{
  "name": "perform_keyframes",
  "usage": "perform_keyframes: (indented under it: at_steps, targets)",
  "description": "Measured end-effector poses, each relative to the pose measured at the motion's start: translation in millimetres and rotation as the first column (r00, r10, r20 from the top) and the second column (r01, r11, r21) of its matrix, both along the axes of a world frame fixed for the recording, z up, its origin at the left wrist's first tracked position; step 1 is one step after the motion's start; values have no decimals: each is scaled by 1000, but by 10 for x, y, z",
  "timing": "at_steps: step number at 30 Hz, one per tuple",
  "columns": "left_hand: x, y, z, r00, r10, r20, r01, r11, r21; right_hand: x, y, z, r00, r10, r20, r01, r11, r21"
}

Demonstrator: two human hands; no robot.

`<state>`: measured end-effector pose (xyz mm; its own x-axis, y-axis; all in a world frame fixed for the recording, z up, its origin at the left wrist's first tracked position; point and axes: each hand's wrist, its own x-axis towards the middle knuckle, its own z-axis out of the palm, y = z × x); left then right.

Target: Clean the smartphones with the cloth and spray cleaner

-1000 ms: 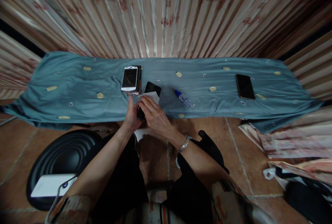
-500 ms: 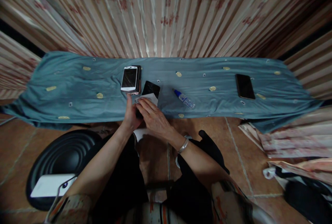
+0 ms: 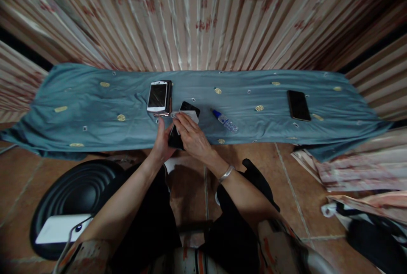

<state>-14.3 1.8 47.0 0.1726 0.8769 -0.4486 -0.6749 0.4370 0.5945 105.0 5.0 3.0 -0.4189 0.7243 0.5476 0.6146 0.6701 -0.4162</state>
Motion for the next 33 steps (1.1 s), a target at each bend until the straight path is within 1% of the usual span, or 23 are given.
perform_keyframes:
  at_steps: [3,7,13,18,27,33]
  targets:
    - [3,-11,-48,999,-43,20,42,998,37,43,43,-6,1000,-20,-9,20,1000,-12]
    - [14,-20,-84,996,-57,64,54,998,35,96,93,-12,998,-62,-16,61,998,-27]
    - [19,-34,-79,990,-91,105,86,995,51,146,134,9,994,-108,-11,108,994,-33]
    - [8,-45,-73,989,-110,96,107,994,38,167,148,8,991,-133,-7,133,991,-14]
    - [-10,-38,-76,993,-72,91,68,997,46,191,166,-26,987,-159,-36,158,987,-24]
    - [-34,-12,-47,997,-34,68,32,999,28,119,91,-24,993,-119,-25,118,991,-60]
